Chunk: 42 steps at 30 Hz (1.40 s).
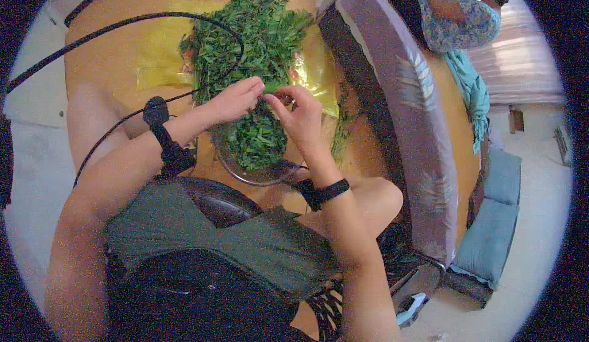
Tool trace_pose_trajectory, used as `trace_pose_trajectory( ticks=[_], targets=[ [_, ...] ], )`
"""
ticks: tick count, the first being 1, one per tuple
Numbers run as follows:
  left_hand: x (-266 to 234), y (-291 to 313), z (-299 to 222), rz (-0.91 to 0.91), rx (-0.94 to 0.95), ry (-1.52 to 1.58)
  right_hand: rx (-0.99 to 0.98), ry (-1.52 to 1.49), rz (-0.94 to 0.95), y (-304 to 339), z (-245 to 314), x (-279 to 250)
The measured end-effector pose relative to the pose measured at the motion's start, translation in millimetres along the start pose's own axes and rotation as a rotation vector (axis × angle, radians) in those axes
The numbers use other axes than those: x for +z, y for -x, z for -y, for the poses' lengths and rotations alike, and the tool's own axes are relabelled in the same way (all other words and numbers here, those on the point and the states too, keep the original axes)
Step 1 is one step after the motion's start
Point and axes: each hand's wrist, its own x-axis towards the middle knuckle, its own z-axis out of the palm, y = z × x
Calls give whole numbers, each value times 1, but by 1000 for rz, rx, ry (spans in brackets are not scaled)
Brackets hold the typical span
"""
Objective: Picking green leaves from branches into a glass bowl while sitting on a chair.
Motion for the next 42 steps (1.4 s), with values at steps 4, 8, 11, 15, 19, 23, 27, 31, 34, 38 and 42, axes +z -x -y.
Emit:
trace_pose_trajectory(
  ticks=[4,8,11,15,19,23,27,31,34,38,42],
  targets=[
    [-6,2,-11,6,-164,62,-93,-64,-27,-5,-3,15],
    [-9,0,-4,-15,-92,65,80,-378,93,-8,-17,19],
    [-10,6,-18,-17,-103,76,168,-334,165,-6,-6,11],
    [-9,9,-23,26,-119,142,157,-384,122,-5,-20,13],
    [-10,10,-26,37,-238,195,127,-328,134,-4,-13,6],
    [-6,7,-22,49,-279,234,107,-361,106,-2,-9,6],
    [-12,3,-23,-62,-395,378,141,-495,77,-1,-13,9],
    [-20,-2,-19,-74,-286,294,176,-297,360,-3,-34,6],
    [-21,-2,-14,-46,-266,310,155,-56,548,0,-46,10],
    [-18,-1,-12,-36,-294,353,151,-71,243,0,-31,13],
    [-15,2,-18,19,-257,331,60,-183,48,-1,-5,6]
  ],
)
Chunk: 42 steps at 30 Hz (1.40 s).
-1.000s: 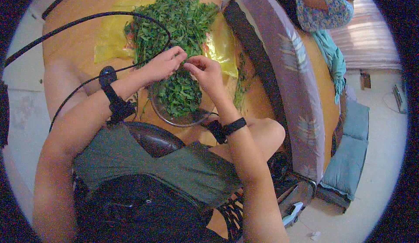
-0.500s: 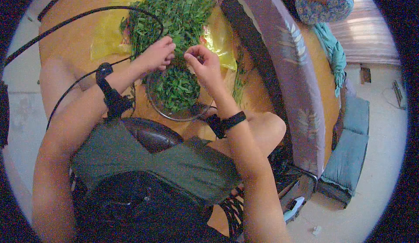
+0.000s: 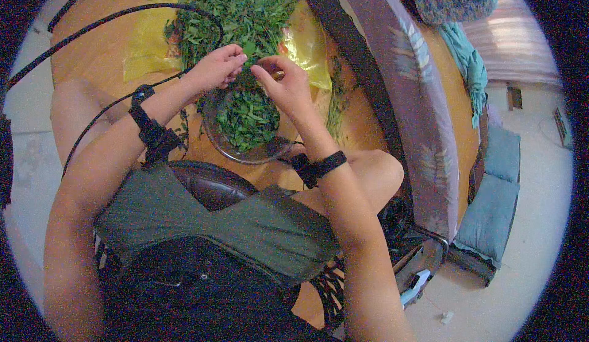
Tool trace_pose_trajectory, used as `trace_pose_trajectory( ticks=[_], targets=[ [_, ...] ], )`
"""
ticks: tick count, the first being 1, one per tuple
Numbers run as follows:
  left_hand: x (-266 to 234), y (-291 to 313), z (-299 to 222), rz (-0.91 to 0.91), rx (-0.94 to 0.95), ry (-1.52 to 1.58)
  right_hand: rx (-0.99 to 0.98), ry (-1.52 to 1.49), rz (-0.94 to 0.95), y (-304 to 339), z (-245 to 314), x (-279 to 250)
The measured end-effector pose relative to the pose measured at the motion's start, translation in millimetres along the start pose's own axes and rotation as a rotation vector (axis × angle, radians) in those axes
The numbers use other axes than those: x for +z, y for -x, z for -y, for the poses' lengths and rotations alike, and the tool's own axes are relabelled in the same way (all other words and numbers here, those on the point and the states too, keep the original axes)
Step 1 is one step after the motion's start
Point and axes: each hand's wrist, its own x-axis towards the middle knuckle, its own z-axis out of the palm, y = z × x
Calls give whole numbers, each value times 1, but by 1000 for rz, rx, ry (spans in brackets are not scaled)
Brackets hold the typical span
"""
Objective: Picking green leaves from branches into a glass bowl while sitting on a chair.
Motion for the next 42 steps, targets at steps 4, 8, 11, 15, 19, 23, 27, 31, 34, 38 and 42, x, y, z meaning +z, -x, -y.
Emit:
trace_pose_trajectory(
  ticks=[4,8,11,15,19,23,27,31,34,38,42],
  targets=[
    [5,5,-1,58,92,-162,-2,-133,6,-1,-11,7],
    [9,6,-1,93,83,-178,82,-68,145,0,-14,2],
    [7,-3,13,21,242,-312,-4,85,259,1,-16,2],
    [-2,-9,11,-39,273,-288,79,307,389,3,-28,2],
    [-8,-12,14,-69,290,-428,136,315,385,6,-31,-5],
    [-2,-2,4,-22,222,-574,182,336,133,-1,-10,-20],
    [3,3,0,34,237,-610,-67,47,-18,-1,-16,-9],
    [-2,6,6,139,339,-690,-36,60,323,-1,-3,-13],
    [-1,7,6,173,386,-771,0,144,385,-2,-15,-15],
    [-3,2,11,193,392,-928,37,172,398,3,-8,-13],
    [0,1,10,155,503,-927,-33,227,311,3,-7,-12]
  ],
)
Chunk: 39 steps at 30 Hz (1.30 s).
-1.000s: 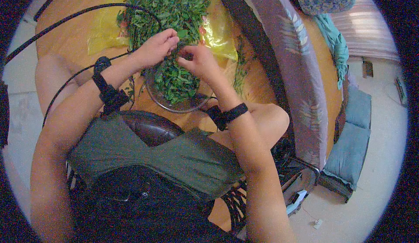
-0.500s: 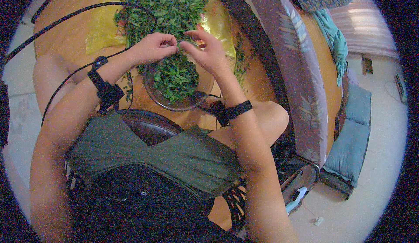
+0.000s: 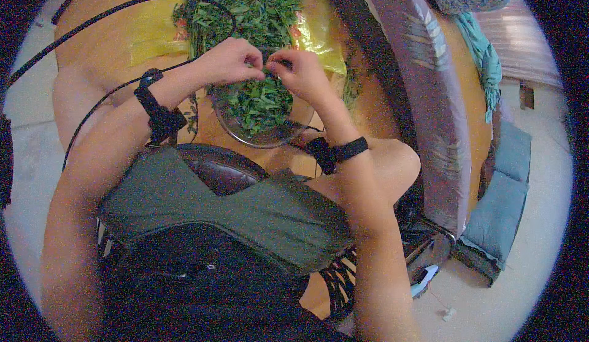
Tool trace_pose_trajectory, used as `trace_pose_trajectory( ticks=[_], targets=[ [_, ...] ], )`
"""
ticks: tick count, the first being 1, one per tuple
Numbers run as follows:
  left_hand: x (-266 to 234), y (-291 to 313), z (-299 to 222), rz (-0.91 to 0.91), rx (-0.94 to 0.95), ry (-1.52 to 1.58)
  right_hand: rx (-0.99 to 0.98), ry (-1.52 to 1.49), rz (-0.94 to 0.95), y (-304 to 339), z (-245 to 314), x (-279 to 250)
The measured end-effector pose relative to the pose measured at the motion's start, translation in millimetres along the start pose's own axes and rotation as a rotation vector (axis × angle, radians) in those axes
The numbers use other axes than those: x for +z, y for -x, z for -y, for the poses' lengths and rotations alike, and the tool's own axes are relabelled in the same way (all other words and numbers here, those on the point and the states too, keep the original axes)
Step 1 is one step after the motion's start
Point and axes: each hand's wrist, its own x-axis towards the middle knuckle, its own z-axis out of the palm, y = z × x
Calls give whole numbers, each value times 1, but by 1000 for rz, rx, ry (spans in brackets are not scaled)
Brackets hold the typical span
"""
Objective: Picking green leaves from branches into a glass bowl while sitting on a chair.
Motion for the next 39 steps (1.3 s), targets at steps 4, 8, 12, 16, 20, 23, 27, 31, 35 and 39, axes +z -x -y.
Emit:
trace_pose_trajectory(
  ticks=[4,8,12,16,20,23,27,31,35,39],
  targets=[
    [-11,-6,-2,21,-202,35,-3,94,-306,-6,-10,4],
    [-13,0,1,42,-237,116,206,178,-134,-6,-36,-20],
    [-16,-2,10,-31,-314,204,195,218,-78,-6,-41,-2],
    [-15,-4,12,-9,-356,226,126,-13,-137,-3,-25,-4],
    [-2,-5,19,-50,-338,492,32,-302,-15,-2,-22,1],
    [3,-2,23,-87,-272,541,9,-291,48,-2,-21,4],
    [-3,-1,19,60,-283,572,60,-205,66,-2,-24,-1],
    [-2,0,18,137,-307,675,45,-216,-72,-3,-22,3],
    [-7,-1,4,39,-346,645,54,-141,-69,1,-4,-4],
    [-6,-2,3,-17,-420,713,-101,11,-93,5,-1,6]
  ],
)
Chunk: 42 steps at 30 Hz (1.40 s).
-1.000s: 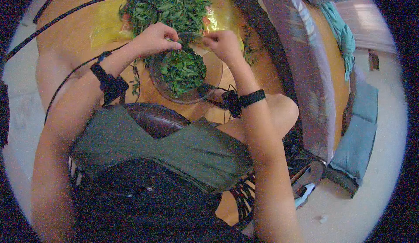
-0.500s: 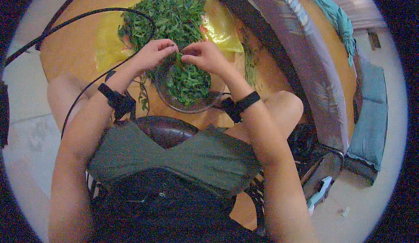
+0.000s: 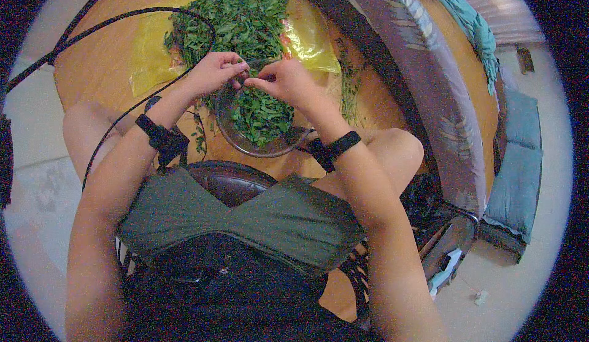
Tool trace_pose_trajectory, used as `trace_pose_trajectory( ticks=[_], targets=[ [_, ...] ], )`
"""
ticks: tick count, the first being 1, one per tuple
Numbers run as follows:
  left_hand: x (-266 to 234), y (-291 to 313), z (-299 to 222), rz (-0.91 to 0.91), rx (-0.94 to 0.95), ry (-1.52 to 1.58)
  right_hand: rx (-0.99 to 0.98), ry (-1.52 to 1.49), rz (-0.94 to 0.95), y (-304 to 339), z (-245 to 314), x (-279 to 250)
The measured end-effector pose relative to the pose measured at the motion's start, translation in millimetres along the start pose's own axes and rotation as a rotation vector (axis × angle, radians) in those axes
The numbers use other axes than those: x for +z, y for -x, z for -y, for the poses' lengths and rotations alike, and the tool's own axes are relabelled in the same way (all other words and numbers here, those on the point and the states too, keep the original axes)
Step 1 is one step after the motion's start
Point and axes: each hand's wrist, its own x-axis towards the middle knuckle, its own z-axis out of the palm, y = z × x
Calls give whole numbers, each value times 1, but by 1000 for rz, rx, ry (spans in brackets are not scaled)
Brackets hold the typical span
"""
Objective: Picking green leaves from branches into a glass bowl while sitting on a chair.
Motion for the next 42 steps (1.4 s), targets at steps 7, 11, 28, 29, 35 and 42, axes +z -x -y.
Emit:
trace_pose_trajectory(
  ticks=[7,11,28,29,35,42],
  targets=[
    [2,-2,6,-52,28,-7,98,67,39,-2,-1,8],
    [4,-3,5,-51,14,2,37,64,-44,-2,-12,15],
    [-22,-11,24,-310,112,-529,41,253,175,7,-12,10],
    [-22,-12,26,-269,104,-530,126,250,174,6,-13,7],
    [-10,-10,29,-13,128,-563,-21,120,-137,-1,-13,10],
    [-2,-3,16,96,206,-687,-16,7,61,5,-15,12]
  ],
)
